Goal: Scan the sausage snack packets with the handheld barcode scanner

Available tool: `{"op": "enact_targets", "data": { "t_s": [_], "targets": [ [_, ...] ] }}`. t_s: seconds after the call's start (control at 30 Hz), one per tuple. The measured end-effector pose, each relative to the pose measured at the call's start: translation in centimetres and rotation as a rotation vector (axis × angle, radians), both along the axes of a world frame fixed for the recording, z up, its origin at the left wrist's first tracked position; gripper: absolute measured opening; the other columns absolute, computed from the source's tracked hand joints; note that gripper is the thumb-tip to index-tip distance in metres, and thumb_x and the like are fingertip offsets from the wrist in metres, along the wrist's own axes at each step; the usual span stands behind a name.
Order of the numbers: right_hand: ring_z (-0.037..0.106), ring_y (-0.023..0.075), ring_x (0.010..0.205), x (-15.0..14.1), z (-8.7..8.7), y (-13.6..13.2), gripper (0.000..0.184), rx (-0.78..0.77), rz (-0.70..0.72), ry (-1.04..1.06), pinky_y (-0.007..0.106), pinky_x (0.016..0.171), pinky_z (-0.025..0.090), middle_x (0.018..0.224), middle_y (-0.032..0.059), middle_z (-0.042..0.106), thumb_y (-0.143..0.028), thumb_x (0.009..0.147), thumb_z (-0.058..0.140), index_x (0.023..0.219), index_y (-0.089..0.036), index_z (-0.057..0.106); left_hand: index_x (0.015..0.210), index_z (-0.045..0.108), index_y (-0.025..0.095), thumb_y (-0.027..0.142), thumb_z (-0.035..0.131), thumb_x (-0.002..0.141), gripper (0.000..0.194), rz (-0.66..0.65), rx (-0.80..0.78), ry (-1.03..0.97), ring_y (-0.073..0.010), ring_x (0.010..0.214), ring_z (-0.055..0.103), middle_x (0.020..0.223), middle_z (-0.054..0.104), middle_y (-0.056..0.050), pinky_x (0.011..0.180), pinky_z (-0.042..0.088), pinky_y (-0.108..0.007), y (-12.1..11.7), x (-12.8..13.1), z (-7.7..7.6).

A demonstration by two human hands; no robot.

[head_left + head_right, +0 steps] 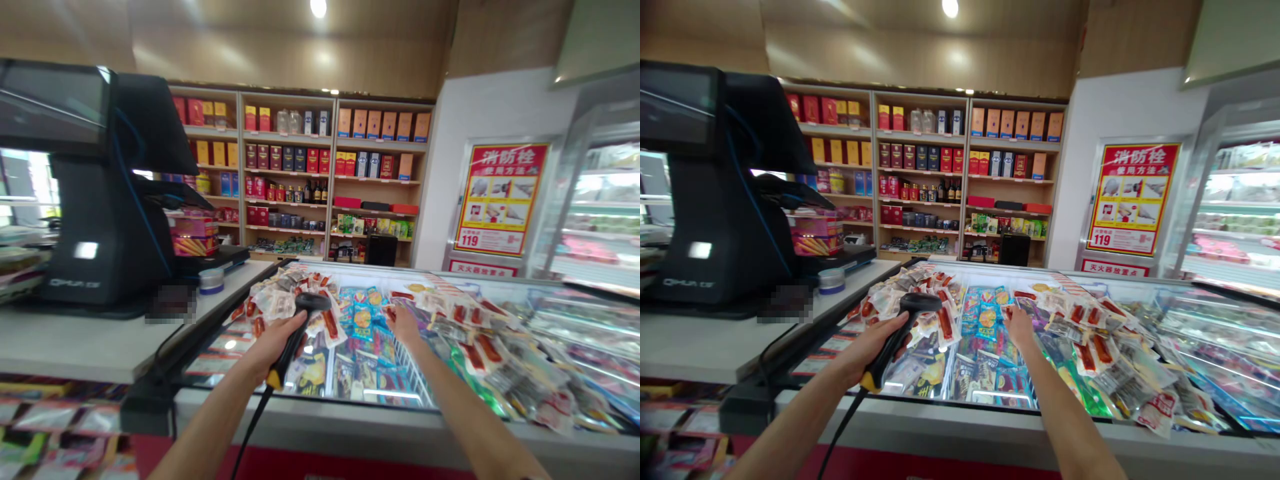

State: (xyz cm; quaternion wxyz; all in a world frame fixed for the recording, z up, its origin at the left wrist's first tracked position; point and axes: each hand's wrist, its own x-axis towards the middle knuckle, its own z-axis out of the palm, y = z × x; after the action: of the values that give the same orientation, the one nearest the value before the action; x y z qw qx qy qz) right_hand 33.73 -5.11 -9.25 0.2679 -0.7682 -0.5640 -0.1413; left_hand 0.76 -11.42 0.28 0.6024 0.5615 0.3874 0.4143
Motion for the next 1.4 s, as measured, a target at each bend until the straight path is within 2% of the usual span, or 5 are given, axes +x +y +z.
{"op": "enact_targets", "data": {
  "t_s": [0.27, 0.43, 1.0, 1.23, 1.4],
  "targets": [
    [0.047, 0.0177, 0.083, -4.8, -0.2, -0.7, 0.03, 0.465, 0.265, 0.087, 0.034, 0.078, 0.038, 0.087, 0.0059, 0.05, -0.022, 0.073, 0.039, 0.101, -0.017, 0.05, 0.063, 0.048, 0.013, 0.049, 0.049, 0.066, 0.037, -0.109, -0.003, -0.03, -0.0065, 0.039, 0.045, 0.051, 0.052, 0.0, 0.04, 0.032, -0.019, -0.3, -0.4, -0.1],
    [0.042, 0.0181, 0.092, -9.0, 1.5, -0.7, 0.032, 0.554, 0.409, 0.118, 0.036, 0.084, 0.035, 0.094, 0.0066, 0.046, -0.021, 0.073, 0.039, 0.104, -0.017, 0.046, 0.066, 0.048, 0.013, 0.05, 0.049, 0.066, 0.037, -0.157, -0.003, -0.077, -0.0069, 0.039, 0.046, 0.051, 0.053, 0.0, 0.039, 0.031, -0.018, -0.6, -0.5, 0.0],
    [0.044, 0.0174, 0.094, -12.5, 2.7, -1.4, 0.034, 0.354, 0.316, 0.194, 0.03, 0.086, 0.033, 0.097, 0.0083, 0.045, -0.023, 0.076, 0.034, 0.106, -0.017, 0.048, 0.071, 0.05, 0.012, 0.048, 0.051, 0.065, 0.037, -0.124, 0.006, -0.128, -0.0068, 0.04, 0.046, 0.055, 0.053, -0.001, 0.038, 0.033, -0.018, -0.5, -1.5, 1.4],
    [0.045, 0.0246, 0.1, -12.4, -0.1, -4.7, 0.052, -0.091, 0.288, 0.056, 0.036, 0.082, 0.034, 0.122, 0.0091, 0.032, -0.054, 0.068, 0.043, 0.112, -0.027, 0.045, 0.068, 0.048, 0.012, 0.049, 0.051, 0.065, 0.037, -0.073, 0.01, -0.102, -0.0076, 0.041, 0.047, 0.055, 0.053, -0.001, 0.038, 0.033, -0.018, -0.1, -2.8, 0.4],
    [0.031, 0.0335, 0.113, -14.6, -1.1, -1.5, 0.062, -0.137, 0.174, 0.02, 0.044, 0.086, 0.027, 0.131, 0.0166, 0.02, -0.058, 0.07, 0.035, 0.119, -0.02, 0.038, 0.067, 0.049, 0.012, 0.049, 0.051, 0.065, 0.037, -0.071, -0.004, -0.116, -0.0071, 0.041, 0.047, 0.053, 0.053, -0.001, 0.04, 0.034, -0.018, 0.0, -2.8, 0.0]
  ]
}}
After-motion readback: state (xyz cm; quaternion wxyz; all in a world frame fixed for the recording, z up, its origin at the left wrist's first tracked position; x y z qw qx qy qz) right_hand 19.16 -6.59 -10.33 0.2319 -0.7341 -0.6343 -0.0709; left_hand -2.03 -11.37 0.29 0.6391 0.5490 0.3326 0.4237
